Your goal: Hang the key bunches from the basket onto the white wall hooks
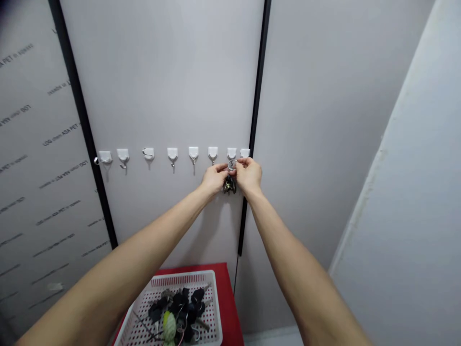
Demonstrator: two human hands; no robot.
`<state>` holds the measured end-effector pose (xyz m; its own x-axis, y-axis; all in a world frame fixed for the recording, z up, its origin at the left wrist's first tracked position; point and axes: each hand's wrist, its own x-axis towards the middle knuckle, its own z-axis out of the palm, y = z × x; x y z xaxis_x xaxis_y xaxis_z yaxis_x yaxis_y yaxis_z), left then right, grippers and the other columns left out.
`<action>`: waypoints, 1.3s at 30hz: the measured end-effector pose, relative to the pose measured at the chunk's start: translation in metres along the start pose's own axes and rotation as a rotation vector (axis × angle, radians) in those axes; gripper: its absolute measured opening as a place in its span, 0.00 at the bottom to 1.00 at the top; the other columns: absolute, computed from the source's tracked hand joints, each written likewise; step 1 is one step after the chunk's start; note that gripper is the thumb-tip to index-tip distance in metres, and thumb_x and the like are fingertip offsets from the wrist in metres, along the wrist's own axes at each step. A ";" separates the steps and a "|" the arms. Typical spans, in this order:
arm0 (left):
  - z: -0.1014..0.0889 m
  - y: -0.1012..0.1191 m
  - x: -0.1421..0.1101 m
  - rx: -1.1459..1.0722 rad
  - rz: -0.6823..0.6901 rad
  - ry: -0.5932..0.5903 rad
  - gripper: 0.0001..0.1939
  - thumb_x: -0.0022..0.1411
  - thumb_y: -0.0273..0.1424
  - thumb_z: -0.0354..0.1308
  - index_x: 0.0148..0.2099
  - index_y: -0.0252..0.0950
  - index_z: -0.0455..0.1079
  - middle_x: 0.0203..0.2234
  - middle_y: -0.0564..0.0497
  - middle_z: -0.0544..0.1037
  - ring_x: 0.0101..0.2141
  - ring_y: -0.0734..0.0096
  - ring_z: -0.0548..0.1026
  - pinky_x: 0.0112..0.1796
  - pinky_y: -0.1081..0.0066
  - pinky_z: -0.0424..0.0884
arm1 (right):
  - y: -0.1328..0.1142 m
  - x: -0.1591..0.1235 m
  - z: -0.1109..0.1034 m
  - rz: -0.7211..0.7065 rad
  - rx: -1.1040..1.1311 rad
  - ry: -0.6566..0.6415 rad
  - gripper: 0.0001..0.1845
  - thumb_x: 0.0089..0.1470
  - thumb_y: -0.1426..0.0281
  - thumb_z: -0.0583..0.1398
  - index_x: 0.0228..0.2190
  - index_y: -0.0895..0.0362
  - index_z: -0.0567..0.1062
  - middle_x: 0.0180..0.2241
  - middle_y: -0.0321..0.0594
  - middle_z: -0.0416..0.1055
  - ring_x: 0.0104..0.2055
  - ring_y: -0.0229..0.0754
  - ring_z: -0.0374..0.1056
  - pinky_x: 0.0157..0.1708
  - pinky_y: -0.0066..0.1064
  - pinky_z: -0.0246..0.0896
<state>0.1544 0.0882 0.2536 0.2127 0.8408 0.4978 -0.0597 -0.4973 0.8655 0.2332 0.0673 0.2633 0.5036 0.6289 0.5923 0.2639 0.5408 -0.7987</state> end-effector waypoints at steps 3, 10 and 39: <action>-0.001 -0.001 -0.001 0.030 -0.050 0.025 0.15 0.47 0.23 0.49 0.40 0.29 0.63 0.35 0.45 0.71 0.35 0.72 0.67 0.38 0.70 0.61 | 0.007 0.001 0.002 -0.013 -0.094 -0.021 0.07 0.38 0.77 0.51 0.25 0.61 0.64 0.18 0.33 0.64 0.16 0.31 0.62 0.19 0.26 0.61; -0.030 -0.026 -0.039 0.059 -0.066 -0.077 0.16 0.47 0.20 0.47 0.41 0.27 0.62 0.38 0.44 0.69 0.37 0.74 0.67 0.40 0.71 0.60 | 0.014 -0.020 -0.008 -0.200 -0.292 -0.022 0.14 0.41 0.73 0.50 0.33 0.63 0.65 0.29 0.41 0.67 0.23 0.33 0.65 0.27 0.30 0.60; -0.125 -0.183 -0.230 0.581 -0.331 -0.288 0.11 0.47 0.25 0.46 0.33 0.35 0.66 0.31 0.50 0.71 0.35 0.73 0.66 0.38 0.72 0.60 | 0.144 -0.237 0.009 0.030 -1.112 -1.113 0.12 0.45 0.73 0.46 0.25 0.60 0.68 0.29 0.46 0.67 0.31 0.40 0.62 0.26 0.26 0.50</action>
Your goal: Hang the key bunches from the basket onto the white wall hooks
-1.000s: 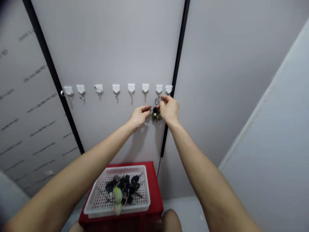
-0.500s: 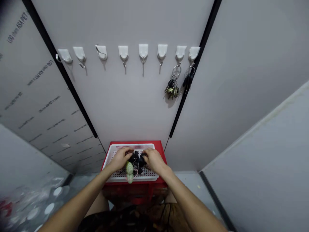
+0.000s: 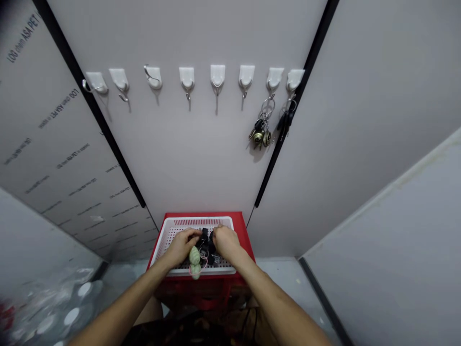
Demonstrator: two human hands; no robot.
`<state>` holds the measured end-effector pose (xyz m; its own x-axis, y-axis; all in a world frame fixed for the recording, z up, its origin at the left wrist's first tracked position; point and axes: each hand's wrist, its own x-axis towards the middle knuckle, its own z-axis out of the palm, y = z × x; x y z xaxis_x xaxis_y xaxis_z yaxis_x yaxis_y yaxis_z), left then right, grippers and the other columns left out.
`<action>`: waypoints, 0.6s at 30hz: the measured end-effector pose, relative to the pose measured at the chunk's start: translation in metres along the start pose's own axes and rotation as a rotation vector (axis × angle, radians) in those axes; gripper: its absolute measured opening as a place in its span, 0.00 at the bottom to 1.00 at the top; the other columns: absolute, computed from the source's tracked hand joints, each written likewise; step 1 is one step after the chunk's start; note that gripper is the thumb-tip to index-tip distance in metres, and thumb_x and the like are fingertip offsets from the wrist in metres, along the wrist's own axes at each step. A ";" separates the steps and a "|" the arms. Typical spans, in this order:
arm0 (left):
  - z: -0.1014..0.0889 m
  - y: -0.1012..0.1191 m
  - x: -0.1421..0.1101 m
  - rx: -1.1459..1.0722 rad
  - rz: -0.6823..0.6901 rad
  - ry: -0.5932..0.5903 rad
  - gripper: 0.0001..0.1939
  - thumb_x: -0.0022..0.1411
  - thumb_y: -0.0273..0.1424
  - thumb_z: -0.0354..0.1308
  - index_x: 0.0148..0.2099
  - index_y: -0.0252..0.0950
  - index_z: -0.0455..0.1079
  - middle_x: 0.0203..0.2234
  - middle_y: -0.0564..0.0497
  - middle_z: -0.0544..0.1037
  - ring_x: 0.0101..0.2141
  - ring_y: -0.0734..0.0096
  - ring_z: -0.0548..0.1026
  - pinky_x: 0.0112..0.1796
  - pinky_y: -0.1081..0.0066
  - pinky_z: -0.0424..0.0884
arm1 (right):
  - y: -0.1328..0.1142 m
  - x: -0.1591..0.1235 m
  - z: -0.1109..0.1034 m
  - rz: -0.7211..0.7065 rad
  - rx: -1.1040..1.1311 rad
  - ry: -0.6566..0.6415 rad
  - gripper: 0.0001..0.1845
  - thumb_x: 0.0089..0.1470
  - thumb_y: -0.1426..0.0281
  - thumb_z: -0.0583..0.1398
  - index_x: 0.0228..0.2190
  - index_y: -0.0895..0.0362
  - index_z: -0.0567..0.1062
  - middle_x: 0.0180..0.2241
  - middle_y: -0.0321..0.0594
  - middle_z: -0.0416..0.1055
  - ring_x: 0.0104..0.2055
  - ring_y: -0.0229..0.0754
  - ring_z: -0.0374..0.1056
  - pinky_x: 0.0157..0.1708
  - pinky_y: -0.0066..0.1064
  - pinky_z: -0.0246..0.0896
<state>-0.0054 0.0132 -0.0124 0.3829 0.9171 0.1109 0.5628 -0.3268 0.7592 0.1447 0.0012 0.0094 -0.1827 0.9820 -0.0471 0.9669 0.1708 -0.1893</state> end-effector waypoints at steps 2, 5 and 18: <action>0.000 0.000 0.000 -0.004 0.004 0.000 0.11 0.47 0.25 0.46 0.33 0.35 0.66 0.30 0.50 0.71 0.34 0.72 0.67 0.38 0.72 0.60 | 0.002 -0.001 -0.003 -0.018 0.067 0.045 0.10 0.44 0.72 0.47 0.23 0.58 0.68 0.27 0.43 0.67 0.30 0.38 0.61 0.26 0.25 0.50; -0.002 0.005 0.000 -0.015 0.026 0.030 0.11 0.46 0.24 0.46 0.34 0.35 0.65 0.30 0.50 0.70 0.33 0.73 0.66 0.37 0.72 0.61 | 0.006 -0.002 -0.011 -0.048 0.238 0.133 0.08 0.43 0.73 0.49 0.21 0.58 0.67 0.22 0.38 0.66 0.26 0.34 0.59 0.25 0.23 0.49; 0.001 0.042 0.008 -0.398 0.133 -0.119 0.16 0.47 0.27 0.49 0.41 0.34 0.61 0.35 0.51 0.69 0.36 0.73 0.65 0.39 0.71 0.60 | 0.001 -0.013 -0.055 -0.096 0.732 0.195 0.08 0.40 0.69 0.51 0.20 0.60 0.67 0.20 0.36 0.64 0.23 0.33 0.58 0.26 0.24 0.52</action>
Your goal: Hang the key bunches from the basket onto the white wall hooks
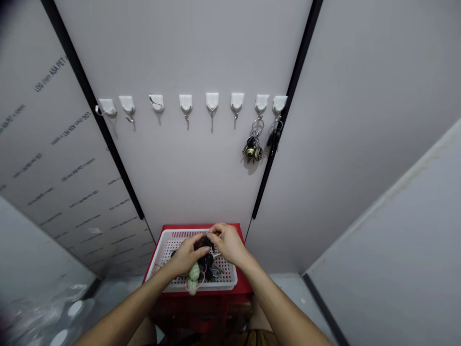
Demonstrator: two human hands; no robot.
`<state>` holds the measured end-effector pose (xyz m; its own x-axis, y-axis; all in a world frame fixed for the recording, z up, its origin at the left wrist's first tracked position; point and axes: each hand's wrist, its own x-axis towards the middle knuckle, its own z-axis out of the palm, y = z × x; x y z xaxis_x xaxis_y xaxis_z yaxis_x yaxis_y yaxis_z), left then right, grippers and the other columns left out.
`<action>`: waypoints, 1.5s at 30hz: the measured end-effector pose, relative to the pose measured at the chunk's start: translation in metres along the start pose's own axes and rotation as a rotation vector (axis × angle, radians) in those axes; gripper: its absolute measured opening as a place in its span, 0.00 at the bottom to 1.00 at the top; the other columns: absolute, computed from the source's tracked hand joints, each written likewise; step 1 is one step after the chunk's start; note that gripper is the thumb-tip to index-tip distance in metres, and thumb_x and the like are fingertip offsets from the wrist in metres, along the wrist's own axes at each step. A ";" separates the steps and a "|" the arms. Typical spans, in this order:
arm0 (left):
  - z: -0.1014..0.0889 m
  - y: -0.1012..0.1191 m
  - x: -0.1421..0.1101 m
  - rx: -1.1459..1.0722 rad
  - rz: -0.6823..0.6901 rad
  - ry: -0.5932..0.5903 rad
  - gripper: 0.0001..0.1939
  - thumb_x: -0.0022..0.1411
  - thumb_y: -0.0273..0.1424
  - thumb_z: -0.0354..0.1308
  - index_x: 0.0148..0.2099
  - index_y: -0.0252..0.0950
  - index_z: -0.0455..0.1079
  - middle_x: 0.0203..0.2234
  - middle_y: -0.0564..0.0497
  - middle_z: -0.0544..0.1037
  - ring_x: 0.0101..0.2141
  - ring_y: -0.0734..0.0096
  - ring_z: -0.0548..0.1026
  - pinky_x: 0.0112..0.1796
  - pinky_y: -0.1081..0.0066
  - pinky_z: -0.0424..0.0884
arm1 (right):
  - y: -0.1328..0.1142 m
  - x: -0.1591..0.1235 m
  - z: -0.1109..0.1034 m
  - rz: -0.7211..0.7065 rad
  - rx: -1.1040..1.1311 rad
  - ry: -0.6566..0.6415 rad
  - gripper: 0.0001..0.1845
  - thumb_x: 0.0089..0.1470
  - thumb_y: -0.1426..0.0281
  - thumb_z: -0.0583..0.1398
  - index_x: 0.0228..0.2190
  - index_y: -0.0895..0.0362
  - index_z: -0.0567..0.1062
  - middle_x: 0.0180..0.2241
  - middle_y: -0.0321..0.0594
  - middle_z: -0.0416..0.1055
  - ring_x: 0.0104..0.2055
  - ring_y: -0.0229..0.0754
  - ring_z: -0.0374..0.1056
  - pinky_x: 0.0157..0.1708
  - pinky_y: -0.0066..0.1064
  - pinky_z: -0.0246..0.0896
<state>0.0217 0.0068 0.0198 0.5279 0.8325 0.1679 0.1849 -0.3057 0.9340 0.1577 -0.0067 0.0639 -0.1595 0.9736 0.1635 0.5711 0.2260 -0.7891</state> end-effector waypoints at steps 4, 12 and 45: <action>0.005 0.009 0.004 -0.292 -0.001 0.029 0.17 0.45 0.26 0.50 0.41 0.32 0.60 0.36 0.50 0.68 0.37 0.72 0.64 0.41 0.71 0.58 | -0.001 0.002 -0.002 0.075 0.150 0.011 0.09 0.40 0.68 0.51 0.20 0.60 0.66 0.19 0.35 0.63 0.21 0.32 0.57 0.24 0.24 0.53; -0.009 0.068 0.039 -0.382 0.025 0.117 0.10 0.45 0.25 0.49 0.33 0.29 0.63 0.20 0.54 0.66 0.21 0.81 0.61 0.24 0.78 0.59 | -0.041 0.024 -0.047 -0.084 0.107 0.206 0.08 0.40 0.68 0.51 0.19 0.60 0.66 0.16 0.34 0.61 0.20 0.32 0.57 0.22 0.24 0.53; -0.048 0.103 0.071 -0.072 -0.077 0.236 0.16 0.46 0.23 0.49 0.41 0.29 0.61 0.27 0.47 0.71 0.24 0.79 0.67 0.26 0.77 0.62 | -0.095 -0.014 -0.082 -0.642 -0.287 0.159 0.12 0.44 0.73 0.48 0.30 0.54 0.68 0.27 0.36 0.68 0.27 0.33 0.63 0.28 0.25 0.59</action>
<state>0.0382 0.0562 0.1435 0.3050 0.9393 0.1570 0.1530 -0.2110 0.9654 0.1713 -0.0388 0.1852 -0.4282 0.6334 0.6446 0.5965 0.7339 -0.3250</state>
